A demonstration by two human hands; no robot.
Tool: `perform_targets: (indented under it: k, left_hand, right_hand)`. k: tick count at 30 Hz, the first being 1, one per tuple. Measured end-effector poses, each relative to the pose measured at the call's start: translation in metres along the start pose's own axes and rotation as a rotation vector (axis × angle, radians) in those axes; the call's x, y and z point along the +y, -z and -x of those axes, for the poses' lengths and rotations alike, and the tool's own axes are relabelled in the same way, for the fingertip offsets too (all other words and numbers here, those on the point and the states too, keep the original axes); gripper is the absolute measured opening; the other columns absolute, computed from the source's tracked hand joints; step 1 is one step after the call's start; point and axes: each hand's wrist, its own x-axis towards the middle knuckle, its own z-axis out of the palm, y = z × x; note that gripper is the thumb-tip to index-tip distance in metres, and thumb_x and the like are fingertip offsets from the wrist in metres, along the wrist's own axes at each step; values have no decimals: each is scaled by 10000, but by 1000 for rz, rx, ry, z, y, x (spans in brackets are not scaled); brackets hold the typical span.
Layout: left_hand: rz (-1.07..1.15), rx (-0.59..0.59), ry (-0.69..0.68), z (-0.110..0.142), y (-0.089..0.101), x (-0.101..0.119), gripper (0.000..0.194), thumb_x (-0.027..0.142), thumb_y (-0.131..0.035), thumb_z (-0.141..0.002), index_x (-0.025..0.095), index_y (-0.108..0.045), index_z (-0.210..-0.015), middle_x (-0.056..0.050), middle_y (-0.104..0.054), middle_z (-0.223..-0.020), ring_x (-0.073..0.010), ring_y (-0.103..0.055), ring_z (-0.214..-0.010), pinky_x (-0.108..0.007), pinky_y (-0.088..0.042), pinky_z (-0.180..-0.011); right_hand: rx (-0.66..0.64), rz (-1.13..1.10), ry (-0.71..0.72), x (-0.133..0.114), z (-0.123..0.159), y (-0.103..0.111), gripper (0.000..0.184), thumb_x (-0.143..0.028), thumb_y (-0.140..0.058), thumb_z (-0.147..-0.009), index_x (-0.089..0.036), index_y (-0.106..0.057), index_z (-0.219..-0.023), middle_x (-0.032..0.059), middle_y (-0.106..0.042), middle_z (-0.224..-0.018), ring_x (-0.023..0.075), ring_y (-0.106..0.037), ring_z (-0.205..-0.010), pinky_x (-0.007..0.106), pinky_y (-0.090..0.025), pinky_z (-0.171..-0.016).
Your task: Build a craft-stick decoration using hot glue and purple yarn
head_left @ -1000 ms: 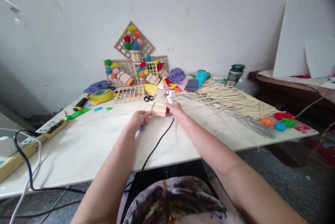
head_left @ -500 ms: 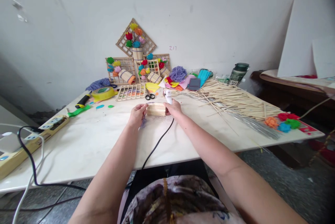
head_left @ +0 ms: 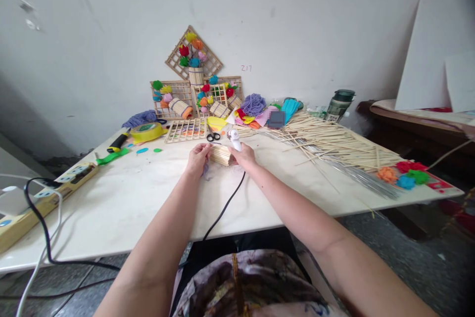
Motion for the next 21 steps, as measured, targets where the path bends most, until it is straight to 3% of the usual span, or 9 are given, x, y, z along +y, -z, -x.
perform_targets:
  k: [6, 10, 12, 17, 21]
  left_hand:
    - [-12, 16, 2, -1, 2, -1, 320, 384, -712, -635, 131, -546, -738, 82, -415, -425, -18, -243, -336, -178, -123, -362]
    - [-23, 27, 6, 0, 2, -2, 316, 388, -706, -645, 129, -556, -744, 81, -413, -422, -18, -230, -334, -185, -108, -363]
    - [-22, 27, 6, 1, 3, -2, 315, 394, -702, -651, 129, -559, -744, 82, -407, -423, -18, -227, -334, -189, -103, -365]
    - [-31, 45, 13, 1, 3, -2, 305, 393, -693, -667, 127, -565, -742, 85, -395, -421, -21, -227, -340, -197, -104, -369]
    - [-30, 54, 17, 1, 4, -3, 304, 392, -695, -666, 128, -562, -737, 83, -397, -420, -21, -225, -343, -201, -103, -371]
  right_hand:
    - [-62, -61, -47, -4, 3, 5, 327, -442, -600, -765, -154, -617, -918, 66, -664, -828, 130, -609, -537, 208, -466, -435]
    - [51, 55, 54, -4, 1, 13, 327, -469, -614, -742, -158, -624, -842, 65, -638, -779, 128, -591, -581, 192, -440, -450]
    - [69, -13, 102, -5, 1, 17, 309, -458, -619, -735, -171, -620, -851, 39, -621, -746, 113, -568, -569, 186, -428, -449]
    - [-154, -495, 71, -8, 6, 21, 274, -373, -629, -721, -171, -575, -897, -38, -555, -594, 64, -455, -416, 167, -333, -342]
    - [-292, -577, 63, -11, 12, 26, 212, -329, -649, -683, -163, -532, -742, -56, -513, -485, 57, -421, -358, 168, -229, -292]
